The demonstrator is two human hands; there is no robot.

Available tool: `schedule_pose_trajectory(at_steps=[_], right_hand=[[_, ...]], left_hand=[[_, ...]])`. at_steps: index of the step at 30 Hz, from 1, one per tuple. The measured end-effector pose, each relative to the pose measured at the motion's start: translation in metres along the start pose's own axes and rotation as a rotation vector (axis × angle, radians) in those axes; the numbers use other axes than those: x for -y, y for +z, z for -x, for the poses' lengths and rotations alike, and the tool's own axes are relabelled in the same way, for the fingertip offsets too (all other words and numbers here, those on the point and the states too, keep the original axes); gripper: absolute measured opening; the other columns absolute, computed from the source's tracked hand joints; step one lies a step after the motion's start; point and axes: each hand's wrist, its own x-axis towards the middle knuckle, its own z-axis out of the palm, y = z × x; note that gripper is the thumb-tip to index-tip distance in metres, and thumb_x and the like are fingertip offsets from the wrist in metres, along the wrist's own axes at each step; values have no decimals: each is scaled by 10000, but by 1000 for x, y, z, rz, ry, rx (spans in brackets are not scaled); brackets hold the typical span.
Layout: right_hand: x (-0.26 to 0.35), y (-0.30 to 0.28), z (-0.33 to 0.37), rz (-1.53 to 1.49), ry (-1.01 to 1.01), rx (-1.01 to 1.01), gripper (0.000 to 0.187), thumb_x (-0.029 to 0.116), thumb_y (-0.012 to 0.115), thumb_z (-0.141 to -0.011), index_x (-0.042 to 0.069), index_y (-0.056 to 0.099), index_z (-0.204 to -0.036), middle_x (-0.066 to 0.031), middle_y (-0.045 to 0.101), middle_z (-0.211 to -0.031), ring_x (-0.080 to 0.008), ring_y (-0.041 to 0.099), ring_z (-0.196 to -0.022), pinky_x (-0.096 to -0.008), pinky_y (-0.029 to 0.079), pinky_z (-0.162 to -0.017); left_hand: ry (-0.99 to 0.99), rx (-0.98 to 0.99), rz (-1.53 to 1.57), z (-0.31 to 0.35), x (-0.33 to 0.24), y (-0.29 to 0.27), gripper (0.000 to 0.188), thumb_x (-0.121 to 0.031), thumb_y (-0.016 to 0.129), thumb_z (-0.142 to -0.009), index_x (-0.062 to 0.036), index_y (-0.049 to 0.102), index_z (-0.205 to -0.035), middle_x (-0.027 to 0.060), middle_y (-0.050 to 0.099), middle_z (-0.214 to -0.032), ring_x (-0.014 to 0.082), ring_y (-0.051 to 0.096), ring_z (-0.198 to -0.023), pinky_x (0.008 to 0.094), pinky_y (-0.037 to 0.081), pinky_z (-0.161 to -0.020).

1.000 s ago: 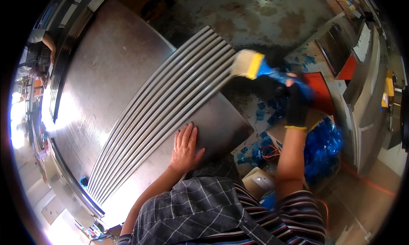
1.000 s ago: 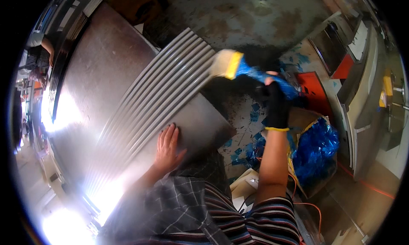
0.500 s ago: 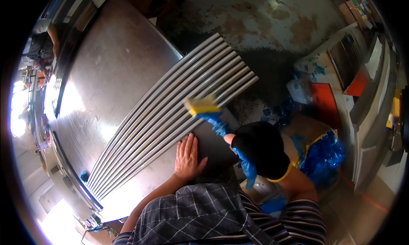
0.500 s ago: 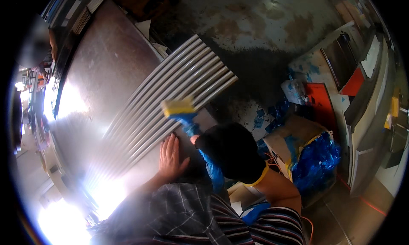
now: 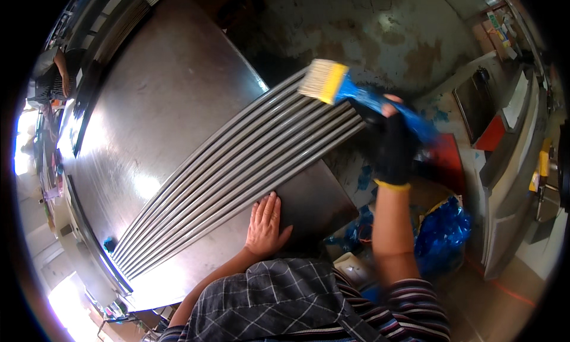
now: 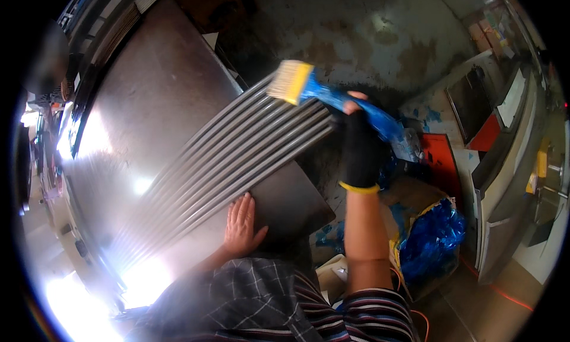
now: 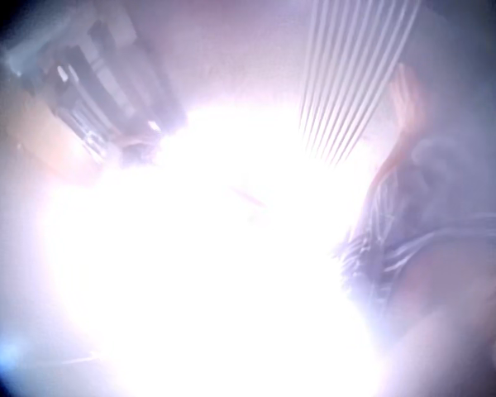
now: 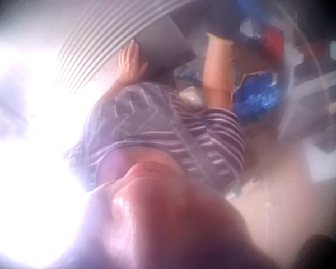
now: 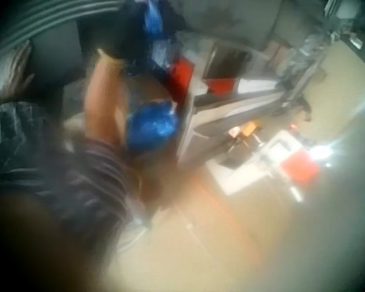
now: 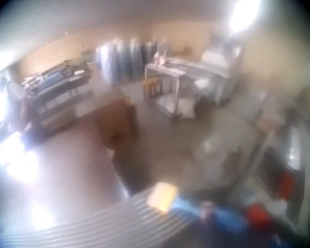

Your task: The person wipes a stack of metal rods with a brush and then applies a large white adhesive sheet over them. They smooth the sheet down and peel off the backing paper to secure it in place.

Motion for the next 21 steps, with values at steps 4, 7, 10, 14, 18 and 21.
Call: schedule_pose_trajectory(at_steps=[4, 7, 10, 14, 18, 21], right_hand=[[-28, 23, -19, 21, -34, 42, 265, 179, 659, -852, 45, 652, -1081, -33, 629, -917, -153, 638, -824, -267, 506, -708], [-44, -18, -26, 106, -95, -60, 243, 174, 652, -856, 41, 658, -1059, -40, 638, -936, -144, 642, -795, -246, 507, -682], [-23, -29, -27, -151, 136, -151, 221, 180, 637, -865, 39, 665, -1032, -48, 635, -991, -159, 629, -893, -266, 503, -790], [-10, 20, -28, -76, 40, -48, 206, 175, 618, -874, 42, 669, -1022, -97, 636, -1058, -167, 626, -957, -296, 514, -809], [-7, -4, -43, 462, -185, -34, 209, 192, 584, -910, 59, 657, -1054, -130, 653, -1069, -253, 640, -976, -352, 513, -828], [13, 5, -31, 599, -466, -73, 210, 200, 567, -936, 76, 645, -1087, -139, 669, -1024, -319, 656, -963, -394, 514, -835]], left_hand=[[6, 36, 26, 0, -1, -5, 833, -319, 707, -803, 62, 320, -1436, 228, 289, -1517, 388, 301, -1389, 540, 237, -1136], [-17, 17, 38, -1, -1, -5, 824, -321, 699, -807, 48, 325, -1441, 206, 295, -1522, 368, 313, -1387, 522, 247, -1136], [-24, -17, 46, 4, -3, -3, 809, -327, 686, -815, 37, 330, -1444, 191, 298, -1526, 351, 321, -1387, 505, 253, -1137], [-8, -4, 60, 3, -1, -8, 788, -335, 666, -836, 35, 328, -1444, 190, 296, -1526, 347, 310, -1394, 494, 246, -1145], [46, -51, 31, 4, 3, -5, 778, -352, 648, -856, 43, 324, -1443, 194, 278, -1534, 339, 290, -1407, 472, 230, -1162], [25, -86, 49, 15, 8, -2, 780, -361, 655, -852, 40, 334, -1440, 186, 274, -1538, 335, 285, -1411, 468, 229, -1165]])
